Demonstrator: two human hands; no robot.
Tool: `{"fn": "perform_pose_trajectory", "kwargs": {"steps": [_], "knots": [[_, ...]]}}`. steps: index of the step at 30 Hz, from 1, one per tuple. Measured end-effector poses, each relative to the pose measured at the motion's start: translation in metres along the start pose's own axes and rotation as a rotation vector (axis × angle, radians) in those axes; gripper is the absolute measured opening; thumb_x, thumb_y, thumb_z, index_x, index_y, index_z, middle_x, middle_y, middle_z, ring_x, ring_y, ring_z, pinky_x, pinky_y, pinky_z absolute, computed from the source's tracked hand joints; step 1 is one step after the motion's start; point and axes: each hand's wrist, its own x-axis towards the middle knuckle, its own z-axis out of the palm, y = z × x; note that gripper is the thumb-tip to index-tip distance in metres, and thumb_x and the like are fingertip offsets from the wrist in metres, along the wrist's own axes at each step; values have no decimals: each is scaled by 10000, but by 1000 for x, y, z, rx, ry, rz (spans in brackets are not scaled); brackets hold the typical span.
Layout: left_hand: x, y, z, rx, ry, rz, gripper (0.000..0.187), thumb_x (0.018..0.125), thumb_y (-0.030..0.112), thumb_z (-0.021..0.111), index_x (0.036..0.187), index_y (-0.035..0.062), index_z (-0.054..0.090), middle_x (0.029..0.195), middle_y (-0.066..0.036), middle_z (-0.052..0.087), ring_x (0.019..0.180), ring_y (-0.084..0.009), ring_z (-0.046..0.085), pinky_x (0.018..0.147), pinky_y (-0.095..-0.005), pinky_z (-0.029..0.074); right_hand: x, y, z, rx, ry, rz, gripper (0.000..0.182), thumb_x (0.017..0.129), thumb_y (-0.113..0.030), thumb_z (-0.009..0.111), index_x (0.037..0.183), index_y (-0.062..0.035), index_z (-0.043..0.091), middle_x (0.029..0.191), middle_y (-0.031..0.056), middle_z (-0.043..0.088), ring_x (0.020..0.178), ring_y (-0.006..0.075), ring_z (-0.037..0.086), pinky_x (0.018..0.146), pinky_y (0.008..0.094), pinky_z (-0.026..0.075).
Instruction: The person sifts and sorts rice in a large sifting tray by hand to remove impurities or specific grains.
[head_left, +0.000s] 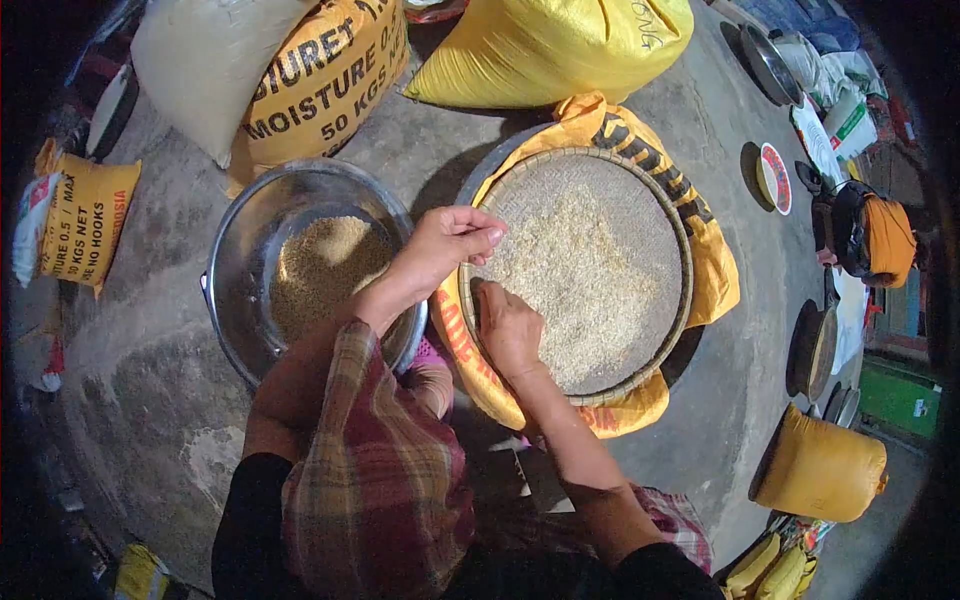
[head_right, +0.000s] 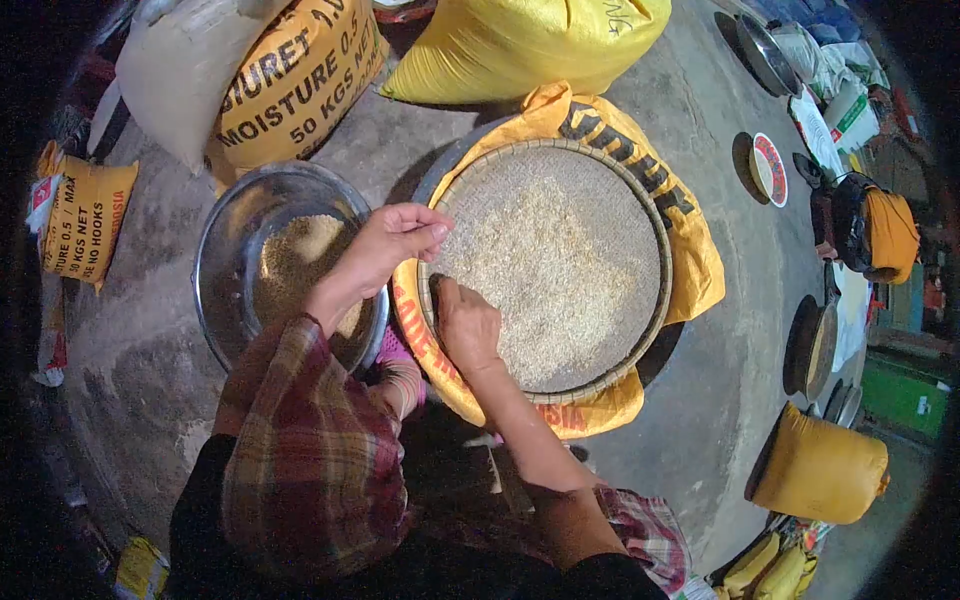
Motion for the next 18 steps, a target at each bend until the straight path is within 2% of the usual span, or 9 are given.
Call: {"fn": "perform_pose_trajectory", "kwargs": {"steps": [6, 7, 10, 13, 15, 16, 18], "knots": [[-1, -7, 1, -102, 0, -101, 183, 874, 221, 603, 828, 44, 586, 742, -3, 570, 685, -78, 531, 652, -217, 444, 6, 7, -3, -50, -123, -27, 90, 819, -130, 532, 893, -84, 512, 642, 136, 591, 587, 300, 604, 514, 418, 459], [-2, -9, 1, -143, 2, -115, 187, 876, 227, 600, 833, 46, 586, 749, -5, 571, 690, -79, 531, 649, -213, 441, 6, 9, -5, 4, -79, -77, 88, 829, -145, 527, 877, -79, 494, 646, 135, 599, 579, 302, 606, 504, 423, 456], [-4, -12, -1, -201, -5, -145, 188, 883, 221, 589, 905, 34, 589, 804, -14, 585, 726, -89, 549, 669, -220, 453, 6, 10, -1, -38, -108, -24, 97, 840, -163, 521, 874, -78, 489, 629, 130, 595, 561, 309, 603, 492, 428, 452], [-7, -14, -2, -255, 18, -152, 235, 894, 178, 566, 1044, -3, 571, 888, -48, 607, 814, -125, 585, 759, -264, 487, 7, 11, 0, -115, -154, 55, 127, 858, -189, 523, 883, -70, 486, 627, 144, 599, 563, 331, 603, 499, 437, 456], [-10, -11, 3, -264, 67, -149, 235, 904, 187, 549, 1028, -10, 578, 893, -58, 614, 815, -135, 591, 751, -269, 491, 10, 8, -13, -173, -191, 105, 141, 857, -191, 533, 895, -64, 485, 629, 153, 600, 570, 340, 604, 504, 439, 456], [-11, -11, 6, -274, 123, -145, 240, 913, 195, 532, 1013, -17, 586, 899, -68, 621, 815, -145, 596, 743, -274, 494, 9, 5, -28, -103, -147, 160, 146, 849, -169, 547, 912, -56, 479, 638, 165, 599, 575, 349, 603, 508, 444, 455], [-12, -19, 10, -346, 100, -193, 266, 919, 238, 516, 999, -3, 595, 891, -65, 624, 811, -151, 599, 736, -285, 496, 8, -5, -50, -36, -107, 221, 159, 840, -148, 560, 928, -49, 473, 648, 178, 598, 580, 358, 602, 512, 449, 454]]}}
